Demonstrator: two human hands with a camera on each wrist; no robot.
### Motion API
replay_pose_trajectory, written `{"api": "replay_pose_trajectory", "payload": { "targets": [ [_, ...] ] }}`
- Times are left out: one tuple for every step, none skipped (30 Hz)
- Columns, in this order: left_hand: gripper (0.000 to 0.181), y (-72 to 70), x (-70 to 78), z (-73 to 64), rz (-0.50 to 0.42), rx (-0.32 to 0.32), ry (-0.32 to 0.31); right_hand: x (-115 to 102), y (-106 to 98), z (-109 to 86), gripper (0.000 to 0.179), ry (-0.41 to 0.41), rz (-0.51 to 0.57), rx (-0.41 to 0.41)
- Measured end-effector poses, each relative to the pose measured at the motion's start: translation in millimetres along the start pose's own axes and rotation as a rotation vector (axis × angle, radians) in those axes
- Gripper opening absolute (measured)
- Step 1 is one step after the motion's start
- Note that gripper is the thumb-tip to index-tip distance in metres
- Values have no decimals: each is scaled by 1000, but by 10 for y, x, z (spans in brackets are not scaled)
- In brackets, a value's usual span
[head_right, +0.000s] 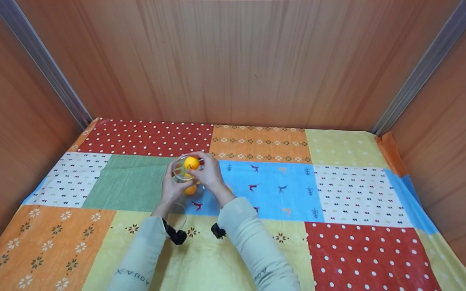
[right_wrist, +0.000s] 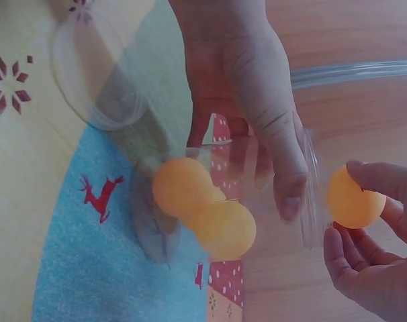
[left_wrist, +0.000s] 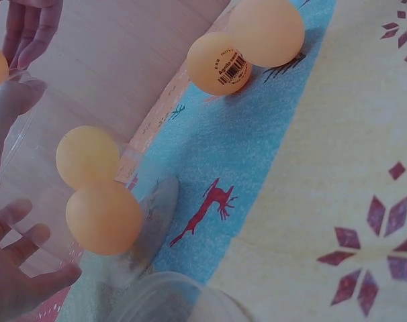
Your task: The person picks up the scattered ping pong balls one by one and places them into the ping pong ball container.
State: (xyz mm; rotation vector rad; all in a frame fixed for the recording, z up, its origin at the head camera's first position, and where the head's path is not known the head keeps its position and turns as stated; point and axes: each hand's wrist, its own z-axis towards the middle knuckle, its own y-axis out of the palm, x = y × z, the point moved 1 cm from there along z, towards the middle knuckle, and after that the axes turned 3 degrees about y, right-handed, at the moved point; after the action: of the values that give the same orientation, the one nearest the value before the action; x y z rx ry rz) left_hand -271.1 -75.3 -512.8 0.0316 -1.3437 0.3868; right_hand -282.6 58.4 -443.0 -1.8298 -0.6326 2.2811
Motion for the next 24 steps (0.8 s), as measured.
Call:
{"api": "replay_pose_trajectory", "payload": {
  "targets": [
    [82, 2, 1, 0, -4, -1, 4, 3, 2, 0, 40, -1, 2, 1],
    [82, 4, 2, 0, -10, 1, 13, 8, 2, 0, 41, -3, 5, 1],
    [82, 6, 1, 2, -11, 0, 13, 9, -1, -4, 41, -3, 9, 0],
    [82, 8, 3, 2, -9, -1, 10, 10, -6, -9, 42, -5, 18, 0],
    [82, 9, 6, 1, -6, -1, 8, 12, -13, -14, 42, -7, 26, -1],
    [81, 10, 8, 0, 0, -3, 1, 14, -20, -21, 43, -9, 34, 1],
    [82, 11, 7, 1, 5, -3, -5, 19, -28, -27, 43, -8, 39, 4],
    [82, 12, 6, 1, 10, -4, -12, 23, -37, -34, 42, -9, 42, 8],
    [82, 12, 5, 1, 16, -8, -24, 24, -47, -44, 42, -11, 44, 12],
    [81, 12, 4, -1, 20, -10, -33, 28, -57, -53, 41, -16, 43, 15],
    [81, 12, 3, -1, 23, -11, -40, 34, -67, -63, 41, -20, 40, 17],
    [81, 11, 2, -1, 24, -12, -48, 40, -77, -74, 40, -20, 34, 20],
    [81, 11, 2, -3, 23, -12, -51, 48, -88, -86, 40, -19, 32, 21],
    [81, 11, 2, -4, 25, -13, -53, 56, -99, -100, 39, -20, 31, 20],
    [81, 10, 2, -6, 26, -13, -53, 66, -110, -115, 38, -20, 30, 19],
    [82, 10, -2, -8, 24, -13, -46, 81, -121, -131, 37, -20, 31, 18],
    [82, 9, -2, -9, 24, -13, -45, 96, -134, -148, 36, -20, 30, 19],
    [82, 8, -2, -10, 24, -12, -42, 111, -146, -167, 35, -20, 29, 23],
    [83, 6, 0, -10, 24, -11, -36, 128, -160, -187, 34, -24, 30, 26],
    [83, 5, -1, -10, 24, -11, -33, 140, -175, -210, 33, -25, 27, 30],
    [83, 5, 0, -8, 27, -11, -34, 157, -189, -231, 32, -23, 24, 35],
    [83, 4, 0, -6, 30, -11, -35, 172, -204, -251, 32, -20, 23, 39],
    [82, 3, 4, -3, 35, -10, -42, 188, -219, -270, 32, -18, 19, 43],
    [82, 4, 4, 0, 40, -10, -45, 204, -234, -289, 33, -12, 17, 46]
  ]
}}
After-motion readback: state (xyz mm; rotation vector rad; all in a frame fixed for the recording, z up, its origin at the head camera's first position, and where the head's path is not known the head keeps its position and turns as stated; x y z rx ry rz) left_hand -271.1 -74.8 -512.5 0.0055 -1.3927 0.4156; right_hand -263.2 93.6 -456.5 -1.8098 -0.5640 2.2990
